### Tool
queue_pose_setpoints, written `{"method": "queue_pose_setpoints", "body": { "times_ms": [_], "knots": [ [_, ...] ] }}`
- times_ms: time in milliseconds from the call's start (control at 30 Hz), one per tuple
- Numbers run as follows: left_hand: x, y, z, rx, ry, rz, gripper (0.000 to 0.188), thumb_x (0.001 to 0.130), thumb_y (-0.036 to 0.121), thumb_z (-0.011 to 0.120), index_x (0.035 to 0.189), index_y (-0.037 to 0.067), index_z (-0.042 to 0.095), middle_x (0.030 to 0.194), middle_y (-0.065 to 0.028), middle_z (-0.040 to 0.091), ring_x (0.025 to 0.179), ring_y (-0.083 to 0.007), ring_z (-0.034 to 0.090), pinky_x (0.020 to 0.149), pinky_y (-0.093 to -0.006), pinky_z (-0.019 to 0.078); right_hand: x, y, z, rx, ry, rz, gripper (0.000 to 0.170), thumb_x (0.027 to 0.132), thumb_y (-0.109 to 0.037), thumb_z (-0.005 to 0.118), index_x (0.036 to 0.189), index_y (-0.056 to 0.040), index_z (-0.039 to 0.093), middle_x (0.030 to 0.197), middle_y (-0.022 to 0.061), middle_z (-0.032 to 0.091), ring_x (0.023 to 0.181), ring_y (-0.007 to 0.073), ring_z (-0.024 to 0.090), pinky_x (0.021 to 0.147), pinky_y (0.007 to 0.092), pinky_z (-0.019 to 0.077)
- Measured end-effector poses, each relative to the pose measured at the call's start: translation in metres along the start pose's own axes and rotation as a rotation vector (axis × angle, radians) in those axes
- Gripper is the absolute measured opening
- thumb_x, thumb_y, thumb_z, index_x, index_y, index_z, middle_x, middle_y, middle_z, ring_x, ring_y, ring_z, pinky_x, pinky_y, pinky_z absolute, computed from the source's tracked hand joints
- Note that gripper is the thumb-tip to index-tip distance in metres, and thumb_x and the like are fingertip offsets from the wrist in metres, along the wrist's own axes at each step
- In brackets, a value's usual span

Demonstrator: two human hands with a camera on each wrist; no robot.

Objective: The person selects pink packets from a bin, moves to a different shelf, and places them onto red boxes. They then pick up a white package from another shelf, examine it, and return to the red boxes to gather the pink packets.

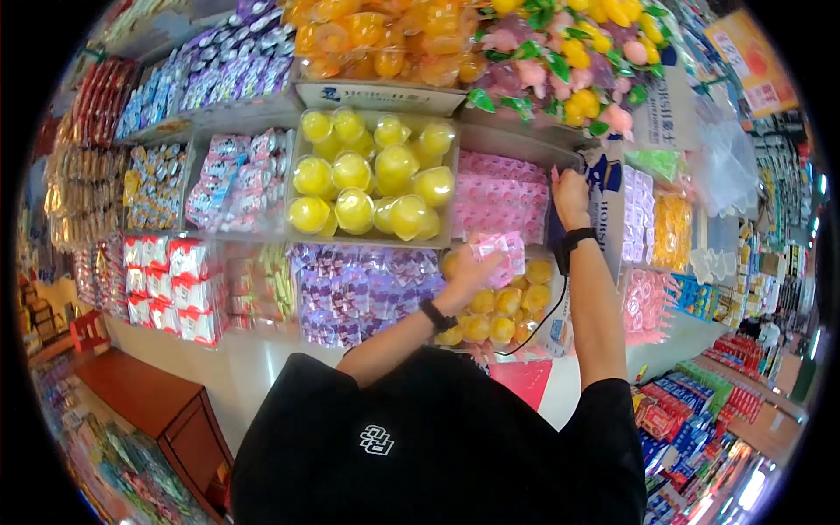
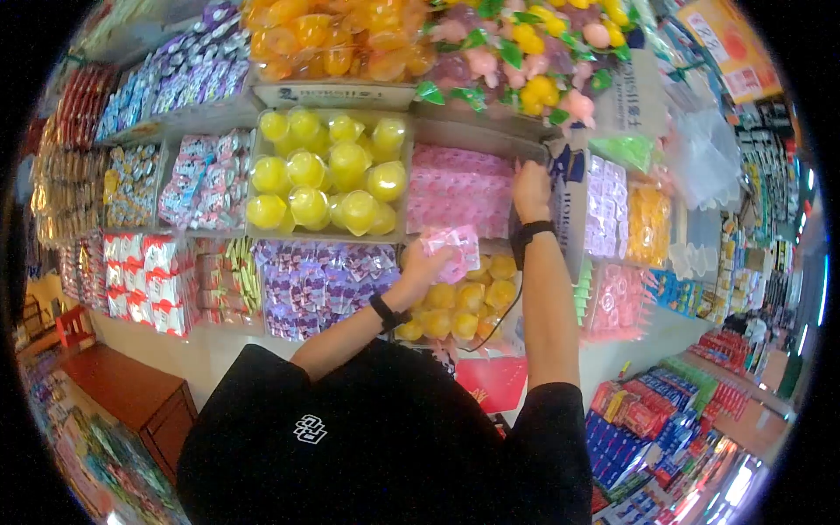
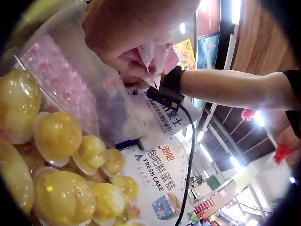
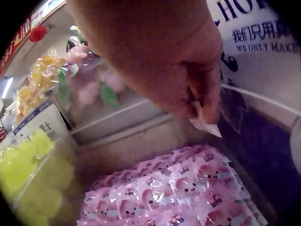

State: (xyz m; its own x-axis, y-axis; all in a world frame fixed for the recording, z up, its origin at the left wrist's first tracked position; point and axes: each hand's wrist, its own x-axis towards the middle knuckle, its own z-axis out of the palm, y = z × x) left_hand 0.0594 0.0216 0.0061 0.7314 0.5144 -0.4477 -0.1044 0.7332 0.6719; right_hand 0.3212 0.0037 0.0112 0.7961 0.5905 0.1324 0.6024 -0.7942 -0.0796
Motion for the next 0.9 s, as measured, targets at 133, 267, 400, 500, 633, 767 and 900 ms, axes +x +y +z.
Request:
{"method": "queue_pose_setpoints", "body": {
  "times_ms": [133, 267, 400, 500, 633, 767, 900],
  "knots": [
    [0.003, -0.011, -0.008, -0.005, -0.061, 0.061, 0.029, 0.079, 0.006, 0.064, 0.105, 0.006, 0.051, 0.089, -0.0017, 0.06, 0.079, -0.0084, 0.057, 0.069, -0.0242, 0.049, 0.004, 0.014, 0.027, -0.075, -0.094, -0.054, 0.041, 0.088, -0.035, 0.052, 0.074, 0.0014, 0.063, 0.075, 0.0256, 0.062, 0.074, 0.0424, 0.062, 0.068, 0.0494, 0.0503],
    [-0.001, 0.003, -0.003, -0.015, -0.037, 0.055, 0.03, 0.079, 0.007, 0.064, 0.106, 0.006, 0.051, 0.092, -0.0019, 0.059, 0.083, -0.0083, 0.056, 0.07, -0.0246, 0.0483, 0.015, 0.021, 0.057, -0.124, -0.217, 0.051, 0.031, 0.089, -0.031, 0.049, 0.085, -0.0027, 0.063, 0.087, 0.0249, 0.063, 0.082, 0.0421, 0.061, 0.073, 0.0492, 0.0498],
    [-0.001, 0.006, -0.005, -0.016, -0.057, -0.028, 0.03, 0.08, 0.009, 0.064, 0.107, 0.004, 0.05, 0.093, -0.0021, 0.058, 0.085, -0.0085, 0.055, 0.072, -0.0246, 0.0477, 0.019, 0.014, 0.061, -0.179, -0.268, 0.064, 0.028, 0.09, -0.029, 0.048, 0.09, -0.0047, 0.062, 0.086, 0.0232, 0.063, 0.082, 0.0407, 0.062, 0.073, 0.049, 0.05],
    [0.001, 0.001, -0.008, -0.002, -0.089, 0.0, 0.03, 0.081, 0.008, 0.063, 0.107, 0.004, 0.05, 0.093, -0.0013, 0.058, 0.084, -0.0072, 0.054, 0.072, -0.0238, 0.0474, 0.012, 0.013, 0.065, -0.211, -0.277, 0.018, 0.024, 0.089, -0.025, 0.047, 0.093, -0.005, 0.061, 0.088, 0.0223, 0.064, 0.084, 0.0394, 0.063, 0.073, 0.048, 0.0506],
    [0.001, 0.0, -0.008, -0.015, -0.094, -0.004, 0.029, 0.081, 0.007, 0.062, 0.107, 0.004, 0.05, 0.093, -0.0007, 0.058, 0.084, -0.0062, 0.054, 0.073, -0.0231, 0.0471, 0.011, 0.01, 0.066, -0.242, -0.291, 0.03, 0.021, 0.086, -0.018, 0.047, 0.092, -0.004, 0.061, 0.092, 0.0223, 0.064, 0.086, 0.0392, 0.063, 0.074, 0.0472, 0.0512],
    [0.004, -0.007, -0.009, -0.105, -0.134, 0.029, 0.029, 0.082, 0.006, 0.061, 0.108, 0.004, 0.049, 0.094, -0.0006, 0.057, 0.085, -0.0058, 0.054, 0.074, -0.0226, 0.0468, 0.012, 0.012, 0.071, -0.232, -0.298, 0.029, 0.022, 0.083, -0.019, 0.05, 0.091, -0.001, 0.061, 0.093, 0.0233, 0.063, 0.087, 0.0405, 0.062, 0.075, 0.0476, 0.0509],
    [0.002, -0.004, -0.008, -0.138, -0.134, 0.019, 0.028, 0.082, 0.007, 0.061, 0.108, 0.004, 0.049, 0.094, -0.0004, 0.057, 0.085, -0.0061, 0.055, 0.073, -0.0228, 0.0473, 0.01, 0.007, 0.064, -0.168, -0.346, 0.11, 0.024, 0.081, -0.021, 0.053, 0.089, 0.0003, 0.062, 0.094, 0.0248, 0.063, 0.087, 0.0428, 0.061, 0.076, 0.0482, 0.0504]
  ]
}}
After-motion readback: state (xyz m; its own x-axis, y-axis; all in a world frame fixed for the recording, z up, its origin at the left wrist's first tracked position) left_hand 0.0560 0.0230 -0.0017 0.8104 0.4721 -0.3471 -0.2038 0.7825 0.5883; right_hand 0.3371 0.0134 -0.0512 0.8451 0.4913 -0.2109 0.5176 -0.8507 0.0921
